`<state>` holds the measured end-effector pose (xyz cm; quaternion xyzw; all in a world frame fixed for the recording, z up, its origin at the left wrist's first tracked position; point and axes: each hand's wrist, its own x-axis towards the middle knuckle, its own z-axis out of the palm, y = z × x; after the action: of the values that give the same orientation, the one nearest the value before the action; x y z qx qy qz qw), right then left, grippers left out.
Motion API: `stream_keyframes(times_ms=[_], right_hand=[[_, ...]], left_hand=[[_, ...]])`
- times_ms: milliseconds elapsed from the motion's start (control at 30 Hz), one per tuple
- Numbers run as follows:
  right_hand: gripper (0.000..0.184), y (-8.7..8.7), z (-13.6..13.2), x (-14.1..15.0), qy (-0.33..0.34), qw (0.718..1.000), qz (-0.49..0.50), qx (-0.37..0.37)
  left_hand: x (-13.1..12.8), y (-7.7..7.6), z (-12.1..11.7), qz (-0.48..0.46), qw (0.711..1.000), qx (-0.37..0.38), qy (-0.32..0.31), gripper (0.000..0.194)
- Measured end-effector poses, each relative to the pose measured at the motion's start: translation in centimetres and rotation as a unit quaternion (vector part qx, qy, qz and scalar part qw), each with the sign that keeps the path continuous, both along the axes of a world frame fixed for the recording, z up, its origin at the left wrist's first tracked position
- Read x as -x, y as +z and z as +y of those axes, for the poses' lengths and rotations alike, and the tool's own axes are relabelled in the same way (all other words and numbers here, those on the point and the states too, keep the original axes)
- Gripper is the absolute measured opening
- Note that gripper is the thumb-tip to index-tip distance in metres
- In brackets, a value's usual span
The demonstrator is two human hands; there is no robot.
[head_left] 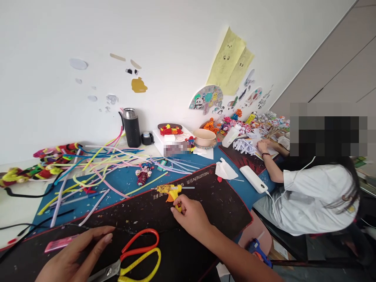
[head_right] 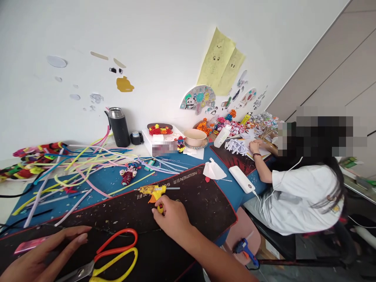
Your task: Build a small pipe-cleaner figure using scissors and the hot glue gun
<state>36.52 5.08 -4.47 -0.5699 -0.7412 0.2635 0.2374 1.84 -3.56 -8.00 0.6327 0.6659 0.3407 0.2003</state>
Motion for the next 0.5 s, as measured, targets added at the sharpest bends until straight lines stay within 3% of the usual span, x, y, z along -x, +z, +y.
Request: stream_keyframes(times_ms=[167, 300, 400, 500], right_hand=[[0.009, 0.4, 1.3, -0.7, -0.019, 1.0, 0.018, -0.005], [0.015, 0.0, 1.5, -1.0, -0.009, 0.998, 0.051, -0.023], [0.027, -0.5, 1.1, -1.2, 0.004, 0.996, 0.083, -0.041], [0.03, -0.7, 0.9, -1.4, 0.01, 0.994, 0.101, -0.048]], left_hand=[[1.9, 0.2, -1.1, 0.018, 1.0, 0.012, 0.02, 0.038], [2.8, 0.3, -2.2, 0.04, 0.999, 0.024, -0.005, 0.043], [2.3, 0.3, -3.0, 0.078, 0.996, 0.018, -0.035, 0.05], [0.3, 0.6, -3.4, 0.117, 0.99, 0.013, -0.074, 0.043]])
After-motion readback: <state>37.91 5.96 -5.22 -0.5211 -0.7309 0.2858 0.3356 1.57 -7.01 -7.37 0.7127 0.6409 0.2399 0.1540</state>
